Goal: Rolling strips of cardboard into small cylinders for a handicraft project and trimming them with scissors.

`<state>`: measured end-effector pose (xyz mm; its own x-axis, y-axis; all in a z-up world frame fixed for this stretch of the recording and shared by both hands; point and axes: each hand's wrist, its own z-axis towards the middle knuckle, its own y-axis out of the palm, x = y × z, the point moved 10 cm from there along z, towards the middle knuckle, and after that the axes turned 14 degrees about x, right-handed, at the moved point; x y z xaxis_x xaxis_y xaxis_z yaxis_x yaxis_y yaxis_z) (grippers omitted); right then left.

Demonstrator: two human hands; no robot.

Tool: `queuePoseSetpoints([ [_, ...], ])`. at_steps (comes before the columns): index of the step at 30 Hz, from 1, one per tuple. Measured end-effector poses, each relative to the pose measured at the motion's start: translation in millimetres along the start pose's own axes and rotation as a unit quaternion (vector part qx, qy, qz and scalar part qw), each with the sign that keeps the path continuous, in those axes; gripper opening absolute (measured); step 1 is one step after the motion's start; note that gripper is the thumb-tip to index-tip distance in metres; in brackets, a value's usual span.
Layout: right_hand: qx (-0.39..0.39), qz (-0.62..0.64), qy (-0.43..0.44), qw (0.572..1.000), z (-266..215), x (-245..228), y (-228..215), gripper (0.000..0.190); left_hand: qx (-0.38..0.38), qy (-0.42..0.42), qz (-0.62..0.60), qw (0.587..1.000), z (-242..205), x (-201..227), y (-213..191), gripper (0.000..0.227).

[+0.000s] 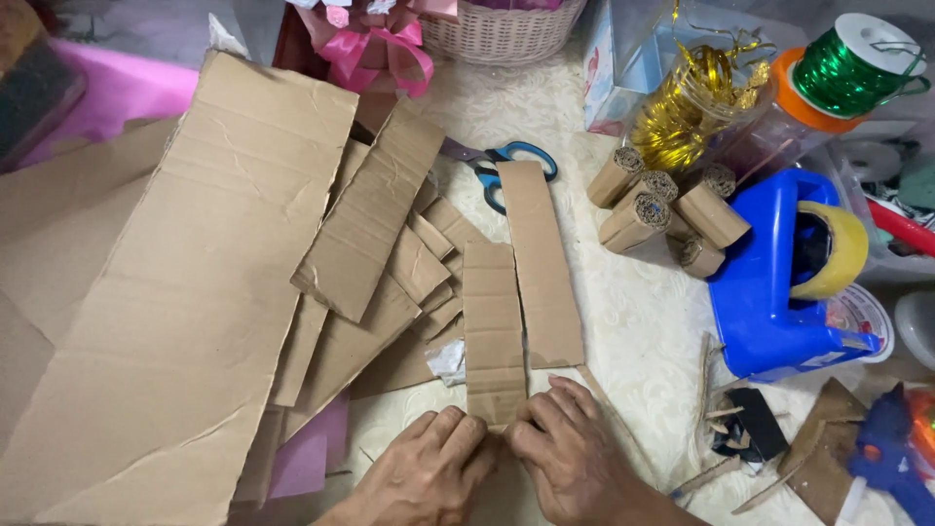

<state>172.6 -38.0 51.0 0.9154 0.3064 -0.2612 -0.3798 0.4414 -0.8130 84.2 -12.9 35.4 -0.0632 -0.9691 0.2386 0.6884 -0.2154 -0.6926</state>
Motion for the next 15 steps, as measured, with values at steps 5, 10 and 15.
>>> queuePoseSetpoints([
  [5, 0.009, 0.028, 0.022, 0.999, -1, 5, 2, 0.008, -0.008, -0.004, 0.054, 0.998, 2, 2, 5, 0.029],
  [10, 0.007, 0.023, 0.028, 0.999, -6, 7, 7, 0.011, -0.014, -0.037, 0.014, 0.999, 8, -2, 9, 0.018],
  [15, 0.043, 0.012, 0.023, 0.999, -6, 4, 0, 0.013, -0.004, -0.051, -0.003, 0.999, 6, -9, 13, 0.023],
])
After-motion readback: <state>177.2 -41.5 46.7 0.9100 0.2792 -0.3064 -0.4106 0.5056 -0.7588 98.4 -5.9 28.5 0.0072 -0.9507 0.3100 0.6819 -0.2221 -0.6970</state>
